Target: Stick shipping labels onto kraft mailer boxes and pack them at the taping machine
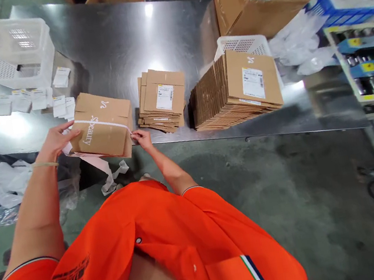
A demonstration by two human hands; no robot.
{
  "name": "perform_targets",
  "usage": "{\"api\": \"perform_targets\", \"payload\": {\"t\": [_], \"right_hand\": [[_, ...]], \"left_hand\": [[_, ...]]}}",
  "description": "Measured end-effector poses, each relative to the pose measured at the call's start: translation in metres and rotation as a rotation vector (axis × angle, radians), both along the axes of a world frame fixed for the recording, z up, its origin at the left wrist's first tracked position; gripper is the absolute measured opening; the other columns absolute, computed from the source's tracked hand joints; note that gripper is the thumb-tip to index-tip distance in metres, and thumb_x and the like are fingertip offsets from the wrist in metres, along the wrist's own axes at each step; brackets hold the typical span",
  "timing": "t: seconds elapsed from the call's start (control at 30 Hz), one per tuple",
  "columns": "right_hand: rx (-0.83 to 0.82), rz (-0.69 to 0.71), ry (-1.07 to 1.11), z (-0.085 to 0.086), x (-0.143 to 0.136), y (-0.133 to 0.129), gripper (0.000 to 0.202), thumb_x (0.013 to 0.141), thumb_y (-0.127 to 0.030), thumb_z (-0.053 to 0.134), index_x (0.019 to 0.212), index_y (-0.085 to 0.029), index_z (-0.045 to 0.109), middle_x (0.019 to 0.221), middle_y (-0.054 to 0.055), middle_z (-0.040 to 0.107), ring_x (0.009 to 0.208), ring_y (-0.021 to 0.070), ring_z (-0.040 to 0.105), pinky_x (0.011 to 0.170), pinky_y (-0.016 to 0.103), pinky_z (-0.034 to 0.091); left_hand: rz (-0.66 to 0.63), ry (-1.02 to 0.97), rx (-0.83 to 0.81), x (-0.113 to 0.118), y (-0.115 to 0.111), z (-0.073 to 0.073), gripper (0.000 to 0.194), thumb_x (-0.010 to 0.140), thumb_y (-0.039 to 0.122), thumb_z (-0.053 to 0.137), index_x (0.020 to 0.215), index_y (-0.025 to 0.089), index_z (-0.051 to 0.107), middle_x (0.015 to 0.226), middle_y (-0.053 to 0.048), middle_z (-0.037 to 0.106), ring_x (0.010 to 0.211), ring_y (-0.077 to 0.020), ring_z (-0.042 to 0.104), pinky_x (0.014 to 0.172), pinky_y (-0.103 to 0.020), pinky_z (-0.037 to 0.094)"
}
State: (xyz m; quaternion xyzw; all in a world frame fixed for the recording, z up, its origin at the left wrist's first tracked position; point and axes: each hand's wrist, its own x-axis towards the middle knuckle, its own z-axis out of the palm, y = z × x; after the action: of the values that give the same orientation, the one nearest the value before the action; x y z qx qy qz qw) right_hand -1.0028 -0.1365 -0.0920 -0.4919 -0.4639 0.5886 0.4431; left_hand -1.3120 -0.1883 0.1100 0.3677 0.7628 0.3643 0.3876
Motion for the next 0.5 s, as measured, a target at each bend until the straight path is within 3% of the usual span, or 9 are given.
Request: {"api": "perform_targets", "payload": {"t": [0.13, 0.23, 0.37, 0.5], "right_hand": [[-0.151, 0.087, 0.122, 0.005, 0.005, 0.008, 0.025, 0.075, -0.029, 0.088, 0.066, -0.020, 0.067, 0.066, -0.003, 0.066, 0.069, 0.0134, 0.062, 0.078, 0.028, 0.058], [-0.216, 0.201, 0.035, 0.012, 0.006, 0.021, 0.025, 0.072, -0.017, 0.086, 0.064, -0.020, 0.063, 0.061, -0.004, 0.062, 0.063, 0.0120, 0.059, 0.072, 0.026, 0.056], [-0.117, 0.299, -0.232, 0.022, 0.006, 0.033, 0.024, 0.068, -0.004, 0.075, 0.064, -0.021, 0.058, 0.061, -0.005, 0.059, 0.060, 0.0119, 0.053, 0.065, 0.025, 0.048], [0.004, 0.239, -0.454, 0.024, 0.008, 0.031, 0.021, 0.072, -0.004, 0.067, 0.067, -0.021, 0.056, 0.067, -0.004, 0.061, 0.068, 0.0139, 0.055, 0.073, 0.026, 0.047]], "left_hand": [[-0.011, 0.014, 0.020, 0.000, 0.000, -0.003, 0.084, 0.070, 0.031, 0.100, 0.148, 0.010, 0.073, 0.113, -0.005, 0.085, 0.100, -0.0192, 0.071, 0.105, -0.036, 0.062], [-0.015, 0.034, 0.038, 0.002, -0.001, -0.001, 0.080, 0.071, 0.029, 0.098, 0.146, 0.009, 0.075, 0.116, -0.006, 0.085, 0.103, -0.0203, 0.072, 0.107, -0.036, 0.061], [-0.016, 0.072, 0.045, 0.007, -0.002, 0.004, 0.076, 0.071, 0.028, 0.097, 0.142, 0.008, 0.077, 0.118, -0.008, 0.085, 0.105, -0.0206, 0.072, 0.105, -0.034, 0.062], [-0.024, 0.103, 0.033, 0.010, -0.002, 0.008, 0.071, 0.072, 0.027, 0.098, 0.138, 0.008, 0.079, 0.113, -0.006, 0.084, 0.104, -0.0206, 0.072, 0.105, -0.035, 0.062]]}}
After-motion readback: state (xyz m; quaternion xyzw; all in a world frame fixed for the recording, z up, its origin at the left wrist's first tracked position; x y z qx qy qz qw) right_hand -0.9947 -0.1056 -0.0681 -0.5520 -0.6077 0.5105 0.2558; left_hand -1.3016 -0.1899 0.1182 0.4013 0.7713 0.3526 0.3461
